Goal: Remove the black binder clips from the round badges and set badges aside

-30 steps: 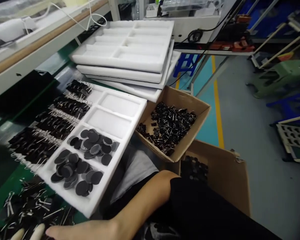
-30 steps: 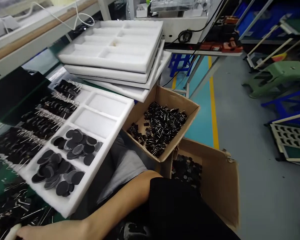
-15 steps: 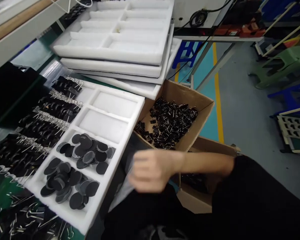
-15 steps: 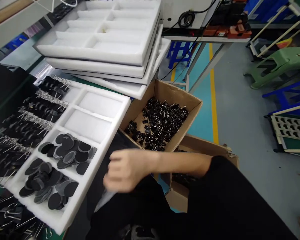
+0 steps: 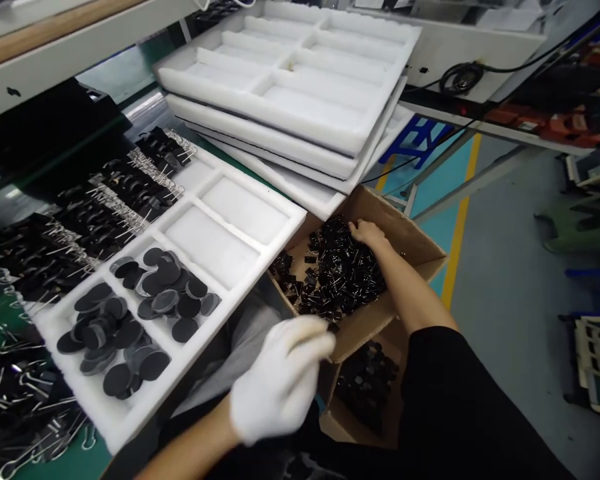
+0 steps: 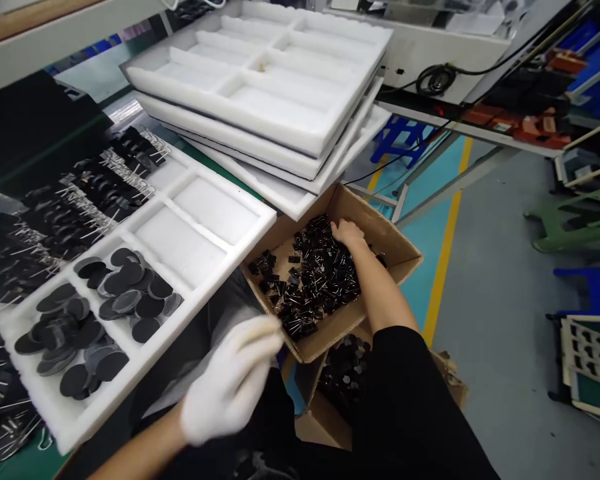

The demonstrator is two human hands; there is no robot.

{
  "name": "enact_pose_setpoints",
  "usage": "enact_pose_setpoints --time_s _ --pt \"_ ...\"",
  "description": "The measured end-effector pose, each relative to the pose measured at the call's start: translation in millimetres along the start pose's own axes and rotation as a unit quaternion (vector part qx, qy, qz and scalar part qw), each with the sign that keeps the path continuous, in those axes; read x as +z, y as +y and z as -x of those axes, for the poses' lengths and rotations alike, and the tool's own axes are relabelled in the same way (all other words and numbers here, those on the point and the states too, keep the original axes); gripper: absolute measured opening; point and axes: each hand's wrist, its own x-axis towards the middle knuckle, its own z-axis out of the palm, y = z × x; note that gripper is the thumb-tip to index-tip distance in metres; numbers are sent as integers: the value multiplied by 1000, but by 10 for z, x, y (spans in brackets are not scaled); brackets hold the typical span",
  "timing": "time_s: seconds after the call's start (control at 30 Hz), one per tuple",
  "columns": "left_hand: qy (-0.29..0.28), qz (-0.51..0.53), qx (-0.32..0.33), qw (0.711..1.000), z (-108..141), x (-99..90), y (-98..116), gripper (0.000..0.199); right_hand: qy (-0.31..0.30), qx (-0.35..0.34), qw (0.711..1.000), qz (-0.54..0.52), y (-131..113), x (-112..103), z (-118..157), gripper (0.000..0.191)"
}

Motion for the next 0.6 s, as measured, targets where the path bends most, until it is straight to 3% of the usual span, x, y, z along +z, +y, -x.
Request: enact_pose_setpoints --time_s 0.07,0.1,0.17,0.2,0.27,0.33,0.43,0.6 --pt "30 146 -141 979 -693 424 -132 51 -7 18 1000 7 -38 209 -50 61" --pt "52 194 -240 950 -1067 614 -233 57 -9 28 1000 9 -57 299 -63 65" --pt "79 212 -475 850 -1749 908 -502 66 -18 50 999 7 -78 415 -94 76" --pt "84 200 -530 820 -2017 1008 -659 72 -25 60 998 2 -77 435 -119 81" --pt "84 187 -584 785 -2365 1131 -978 77 -51 73 996 -15 -48 410 -188 85" --pt "77 184 -606 770 -2500 1204 -1250 81 -86 73 993 -43 1 347 -260 81" --pt "56 196 -597 776 -2537 1331 -1518 80 -118 74 986 -87 49 321 -314 76" --pt "38 244 -570 784 -2655 1597 -1703 81 -102 84 978 -163 7 453 -267 84"
